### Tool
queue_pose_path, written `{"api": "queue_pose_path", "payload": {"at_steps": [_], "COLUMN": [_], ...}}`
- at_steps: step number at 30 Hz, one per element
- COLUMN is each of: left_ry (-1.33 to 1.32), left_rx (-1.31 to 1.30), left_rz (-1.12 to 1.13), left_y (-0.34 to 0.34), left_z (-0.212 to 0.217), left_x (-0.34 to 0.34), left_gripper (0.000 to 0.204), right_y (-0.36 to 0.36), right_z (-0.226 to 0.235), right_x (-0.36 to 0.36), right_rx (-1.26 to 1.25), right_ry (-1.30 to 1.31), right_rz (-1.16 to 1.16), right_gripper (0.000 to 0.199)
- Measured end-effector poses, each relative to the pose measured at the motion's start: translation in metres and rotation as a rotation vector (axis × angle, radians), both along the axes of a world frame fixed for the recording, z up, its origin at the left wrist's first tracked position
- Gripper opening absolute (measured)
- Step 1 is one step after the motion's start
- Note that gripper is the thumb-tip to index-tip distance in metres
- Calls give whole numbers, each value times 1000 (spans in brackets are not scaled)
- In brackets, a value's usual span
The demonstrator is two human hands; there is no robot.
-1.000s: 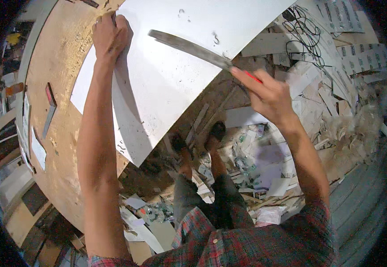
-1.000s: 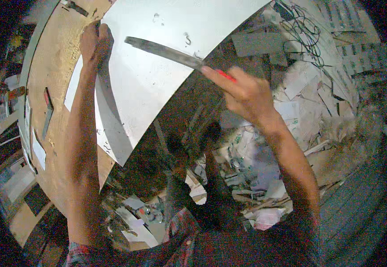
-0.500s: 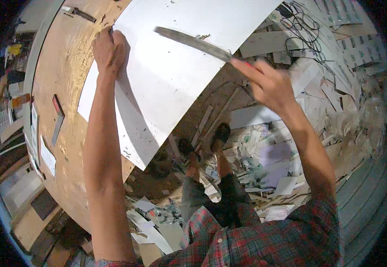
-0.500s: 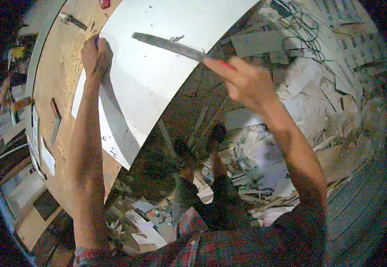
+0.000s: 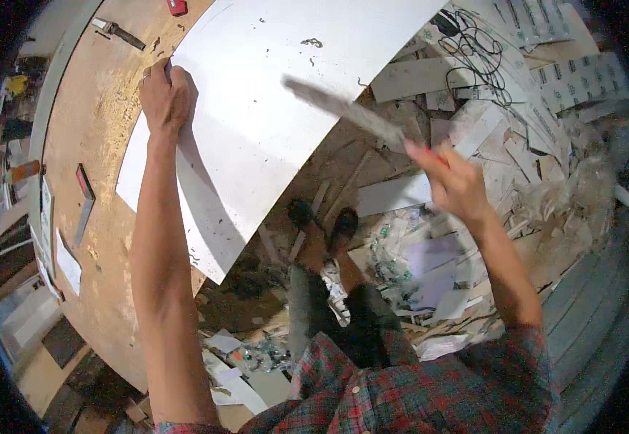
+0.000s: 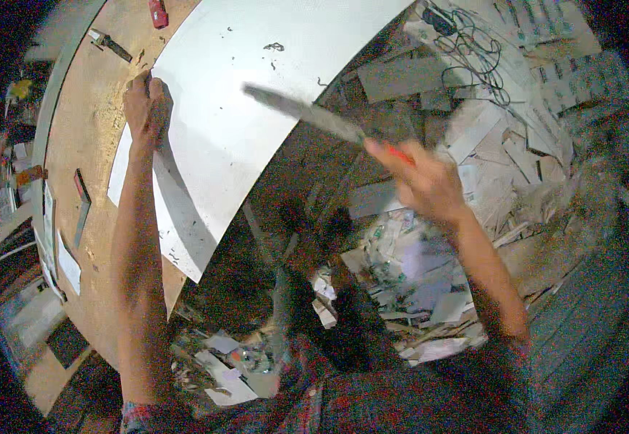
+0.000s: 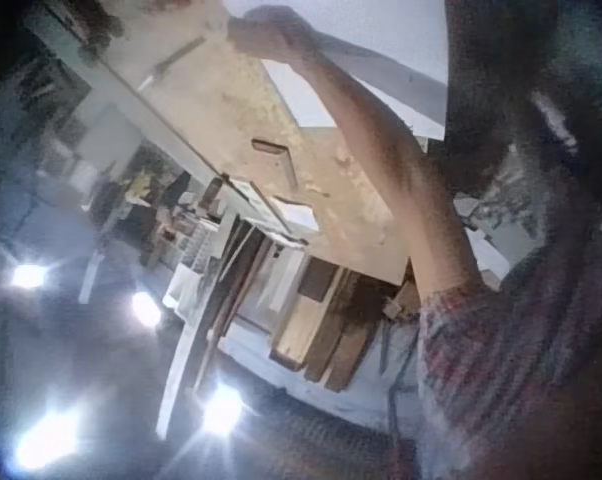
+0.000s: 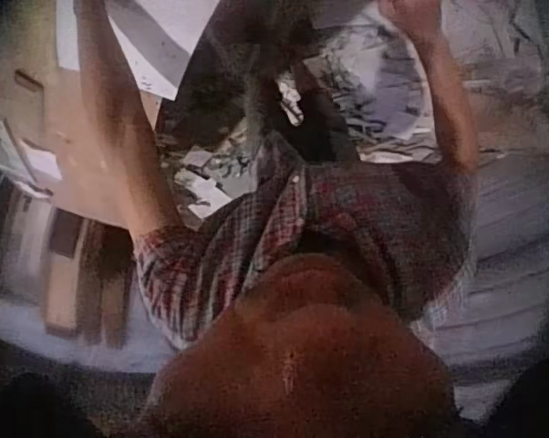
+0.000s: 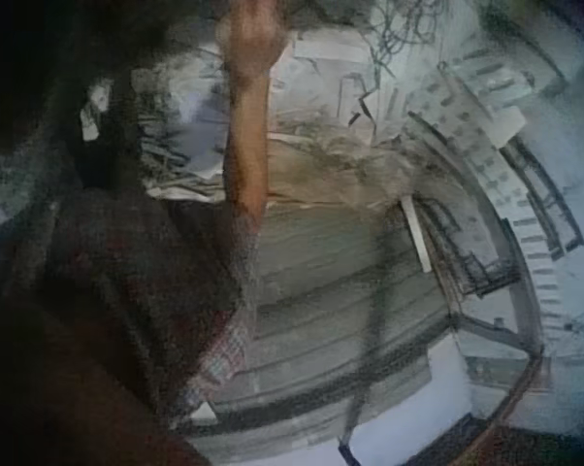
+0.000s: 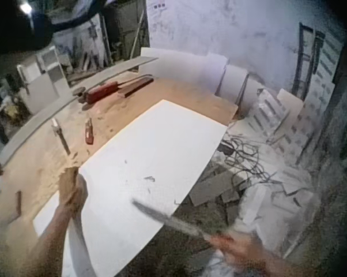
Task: The person uses a hand file to smooth the edges of dark brown and white laminated wood panels on a workbench.
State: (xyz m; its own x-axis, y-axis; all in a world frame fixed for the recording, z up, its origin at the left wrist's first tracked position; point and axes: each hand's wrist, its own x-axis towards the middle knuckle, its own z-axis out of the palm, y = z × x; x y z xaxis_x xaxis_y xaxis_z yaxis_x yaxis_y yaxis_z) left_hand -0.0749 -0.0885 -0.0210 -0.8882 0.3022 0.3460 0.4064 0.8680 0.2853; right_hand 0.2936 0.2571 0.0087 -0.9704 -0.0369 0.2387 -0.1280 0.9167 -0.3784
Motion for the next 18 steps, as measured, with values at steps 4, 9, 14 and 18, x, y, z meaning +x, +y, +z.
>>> {"api": "queue_pose_path", "payload": {"at_steps": [4, 9, 14, 18], "left_ry": [-17, -89, -54, -110], "left_rx": [-27, 51, -56, -52], "left_rz": [-23, -46, 4, -153], "left_y": [6, 11, 24, 132], "left_z": [2, 6, 8, 21], "left_x": [4, -1, -12, -50], "left_gripper": [45, 46, 49, 54], "right_y": [23, 16, 22, 35], "right_z": [-16, 2, 4, 2], "right_x": [-13, -85, 20, 49], "right_rx": [22, 5, -75, 41], "right_ry": [16, 60, -46, -242], "right_rz": [-44, -71, -108, -51], "right_gripper": [65, 56, 55, 58]}}
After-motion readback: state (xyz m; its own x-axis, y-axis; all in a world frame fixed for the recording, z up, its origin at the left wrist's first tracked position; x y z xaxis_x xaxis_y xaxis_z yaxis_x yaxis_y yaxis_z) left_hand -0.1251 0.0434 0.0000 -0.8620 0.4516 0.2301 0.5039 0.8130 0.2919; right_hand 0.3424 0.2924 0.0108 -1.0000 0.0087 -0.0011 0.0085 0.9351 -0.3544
